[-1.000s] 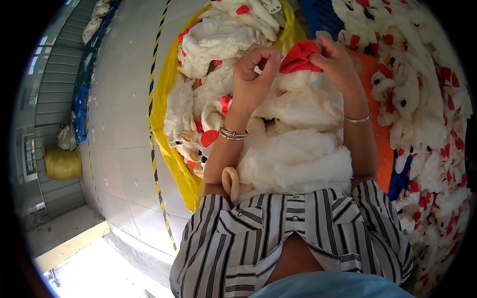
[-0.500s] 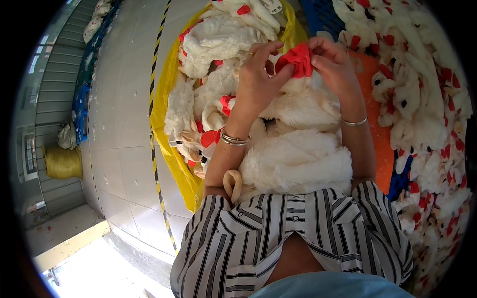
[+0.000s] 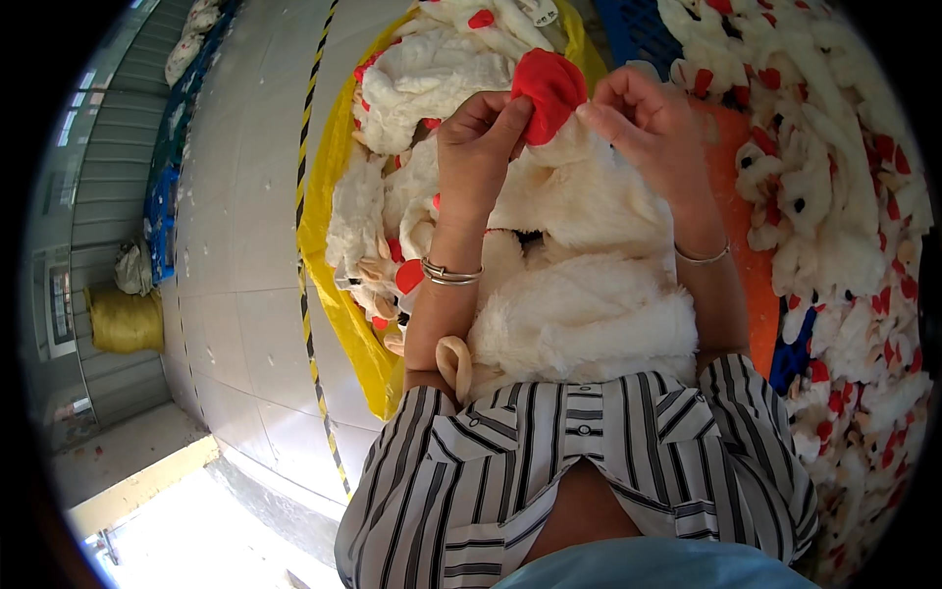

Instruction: The person assembles white stuffed animal toys by hand, inserting red fabric pieces into the head openings and adjusting the ears and facial features. The person handles the toys one at a time, manipulating the fabric and stuffing to shape the head and secure the red components.

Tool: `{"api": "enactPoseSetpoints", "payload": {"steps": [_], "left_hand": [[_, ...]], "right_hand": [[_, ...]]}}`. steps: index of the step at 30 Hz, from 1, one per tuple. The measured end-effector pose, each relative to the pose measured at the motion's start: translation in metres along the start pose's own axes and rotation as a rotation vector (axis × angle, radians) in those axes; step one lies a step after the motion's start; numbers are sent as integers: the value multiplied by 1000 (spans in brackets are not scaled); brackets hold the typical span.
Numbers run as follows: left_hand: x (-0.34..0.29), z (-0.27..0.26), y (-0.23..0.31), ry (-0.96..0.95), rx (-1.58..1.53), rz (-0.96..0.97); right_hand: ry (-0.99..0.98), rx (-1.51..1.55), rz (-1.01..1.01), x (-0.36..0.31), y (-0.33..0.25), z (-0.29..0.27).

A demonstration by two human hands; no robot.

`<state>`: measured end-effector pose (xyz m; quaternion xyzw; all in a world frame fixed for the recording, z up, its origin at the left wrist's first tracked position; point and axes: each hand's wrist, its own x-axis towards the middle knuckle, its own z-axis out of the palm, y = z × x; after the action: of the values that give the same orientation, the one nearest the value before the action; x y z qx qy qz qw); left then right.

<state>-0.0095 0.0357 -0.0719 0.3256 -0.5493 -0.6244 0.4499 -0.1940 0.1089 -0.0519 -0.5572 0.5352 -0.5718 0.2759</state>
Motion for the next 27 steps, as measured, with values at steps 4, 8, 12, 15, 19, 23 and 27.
{"api": "enactPoseSetpoints", "payload": {"steps": [4,8,12,15,19,23,27], "left_hand": [[-7,12,-2,-218,100,58],[-12,11,8,-152,118,-55],[-17,18,11,-50,112,1],[-20,22,1,-56,140,131],[-20,22,0,-26,54,127],[-16,16,-1,-36,124,143],[-17,13,-3,-145,167,301]], "right_hand": [[-33,259,83,-7,3,29],[-27,104,37,-7,19,26],[36,-215,-29,-10,12,26],[169,-123,-15,-5,6,30],[4,155,78,-10,12,23],[-129,316,206,-15,10,14],[-237,462,193,-10,16,7]]}}
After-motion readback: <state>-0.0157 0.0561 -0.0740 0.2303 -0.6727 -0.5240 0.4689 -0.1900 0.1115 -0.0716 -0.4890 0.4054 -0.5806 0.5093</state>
